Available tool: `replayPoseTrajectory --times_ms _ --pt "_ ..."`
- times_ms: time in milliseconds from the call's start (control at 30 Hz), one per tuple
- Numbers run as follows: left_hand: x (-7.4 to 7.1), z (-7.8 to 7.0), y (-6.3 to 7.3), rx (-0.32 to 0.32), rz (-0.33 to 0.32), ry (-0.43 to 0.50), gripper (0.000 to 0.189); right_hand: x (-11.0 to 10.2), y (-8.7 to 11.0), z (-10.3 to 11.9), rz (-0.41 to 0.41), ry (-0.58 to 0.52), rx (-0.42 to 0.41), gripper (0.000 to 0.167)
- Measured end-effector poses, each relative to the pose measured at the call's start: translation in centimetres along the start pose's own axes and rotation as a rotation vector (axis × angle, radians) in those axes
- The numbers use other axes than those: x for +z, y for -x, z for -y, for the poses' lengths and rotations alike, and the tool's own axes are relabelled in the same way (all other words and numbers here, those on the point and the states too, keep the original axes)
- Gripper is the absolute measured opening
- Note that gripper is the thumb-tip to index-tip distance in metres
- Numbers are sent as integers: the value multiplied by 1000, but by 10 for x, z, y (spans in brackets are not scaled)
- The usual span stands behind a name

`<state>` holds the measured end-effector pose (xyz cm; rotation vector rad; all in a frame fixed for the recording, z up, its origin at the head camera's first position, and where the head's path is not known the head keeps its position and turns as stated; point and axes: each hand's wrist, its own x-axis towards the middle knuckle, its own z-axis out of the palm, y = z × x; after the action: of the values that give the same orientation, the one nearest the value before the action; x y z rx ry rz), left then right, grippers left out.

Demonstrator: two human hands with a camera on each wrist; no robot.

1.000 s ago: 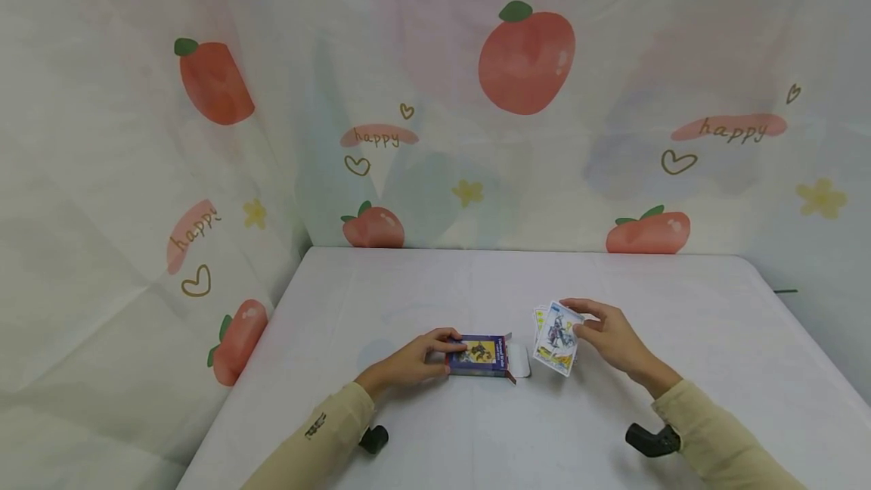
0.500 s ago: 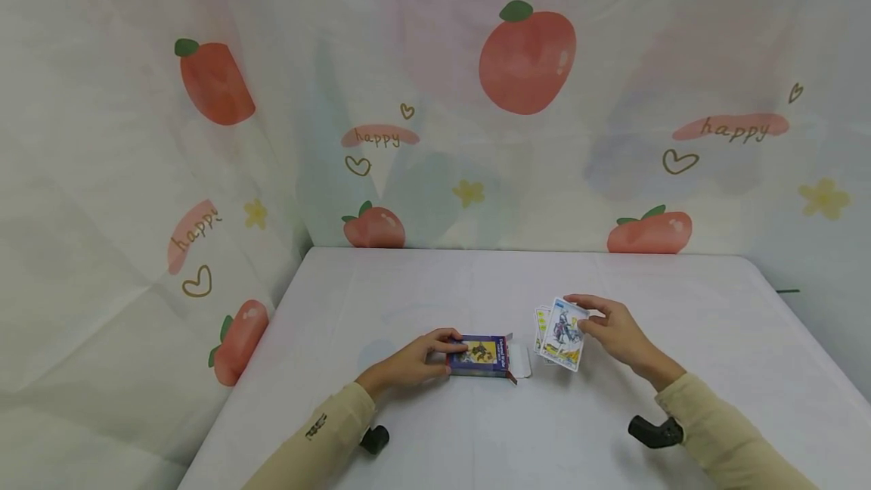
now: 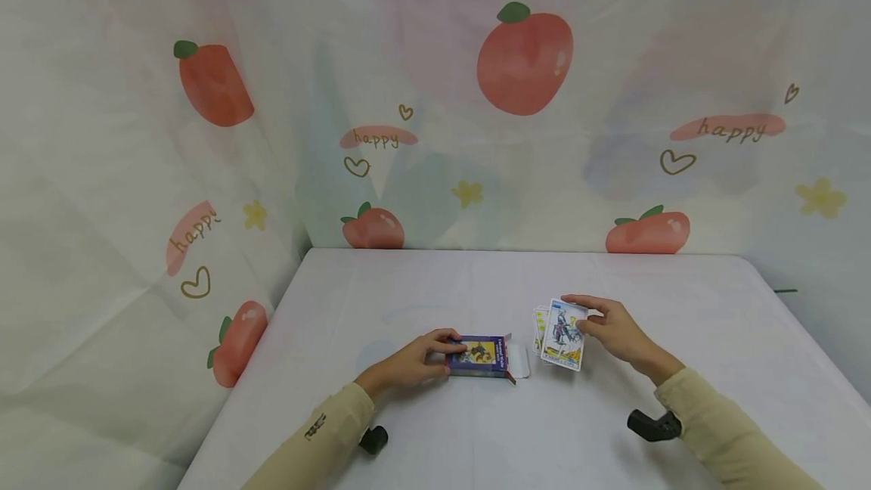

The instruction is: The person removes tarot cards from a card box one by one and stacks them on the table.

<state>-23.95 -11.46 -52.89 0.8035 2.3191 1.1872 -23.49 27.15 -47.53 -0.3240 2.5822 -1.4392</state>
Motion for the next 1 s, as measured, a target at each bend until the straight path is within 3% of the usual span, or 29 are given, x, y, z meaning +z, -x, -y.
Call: replayPoseTrajectory --times_ms 1000 --pt "0 -2 1 -9 -4 -1 48 -2 -20 -19 -22 68 10 46"
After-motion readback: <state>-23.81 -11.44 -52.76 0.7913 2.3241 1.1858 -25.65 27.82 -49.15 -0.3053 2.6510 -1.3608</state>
